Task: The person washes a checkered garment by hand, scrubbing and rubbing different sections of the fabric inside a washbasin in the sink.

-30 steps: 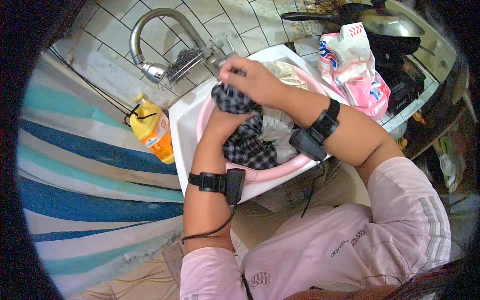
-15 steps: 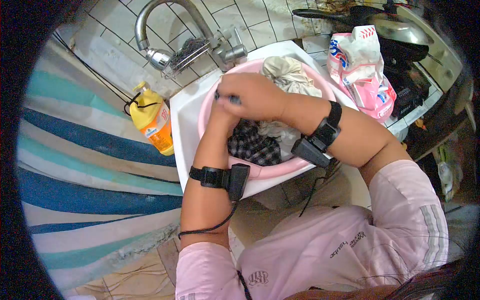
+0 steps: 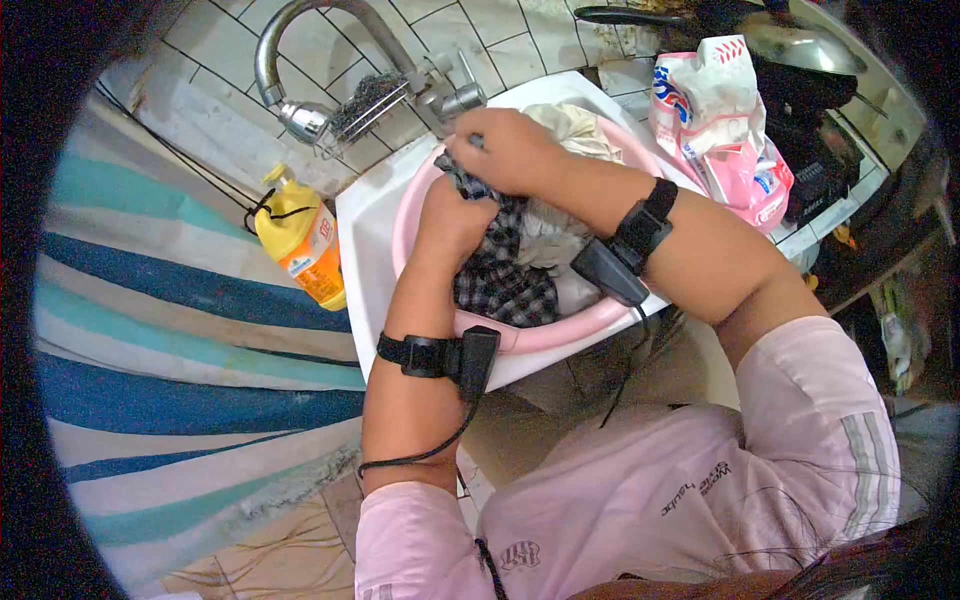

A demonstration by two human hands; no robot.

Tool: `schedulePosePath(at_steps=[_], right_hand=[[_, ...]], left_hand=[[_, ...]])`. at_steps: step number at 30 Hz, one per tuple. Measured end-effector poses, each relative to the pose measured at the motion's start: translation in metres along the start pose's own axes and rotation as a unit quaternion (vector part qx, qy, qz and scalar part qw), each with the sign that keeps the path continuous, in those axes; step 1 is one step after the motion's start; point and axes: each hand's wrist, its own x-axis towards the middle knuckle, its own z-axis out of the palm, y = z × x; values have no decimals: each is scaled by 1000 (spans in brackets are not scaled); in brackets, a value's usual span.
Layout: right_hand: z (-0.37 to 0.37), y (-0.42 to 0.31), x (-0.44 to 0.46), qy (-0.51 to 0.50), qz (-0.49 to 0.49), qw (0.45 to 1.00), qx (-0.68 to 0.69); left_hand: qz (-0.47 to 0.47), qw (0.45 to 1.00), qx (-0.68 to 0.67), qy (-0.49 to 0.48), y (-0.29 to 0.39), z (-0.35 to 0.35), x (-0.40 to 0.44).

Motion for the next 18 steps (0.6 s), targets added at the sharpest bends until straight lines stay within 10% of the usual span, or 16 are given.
schedulePosePath(at_steps=[5,7,8,13,18], right_hand=[[-8,-12,-9,2,39,999,9],[-4,-24,-20,-33,-118,992,-1],[-2,-21,-19,-33,-118,992,0],[1,15,-4,-27,102,994,-28],[-3,-2,-12,-113,84,986,-88]], left_hand=[[-16,999,-9,-27,-20,5,9],[308,942,70,109,-59,16,23],[308,943,71,108,-61,17,22],[-109,991,-49,-54,1,-6,4],[-72,993,-82,37,-12,0,9]])
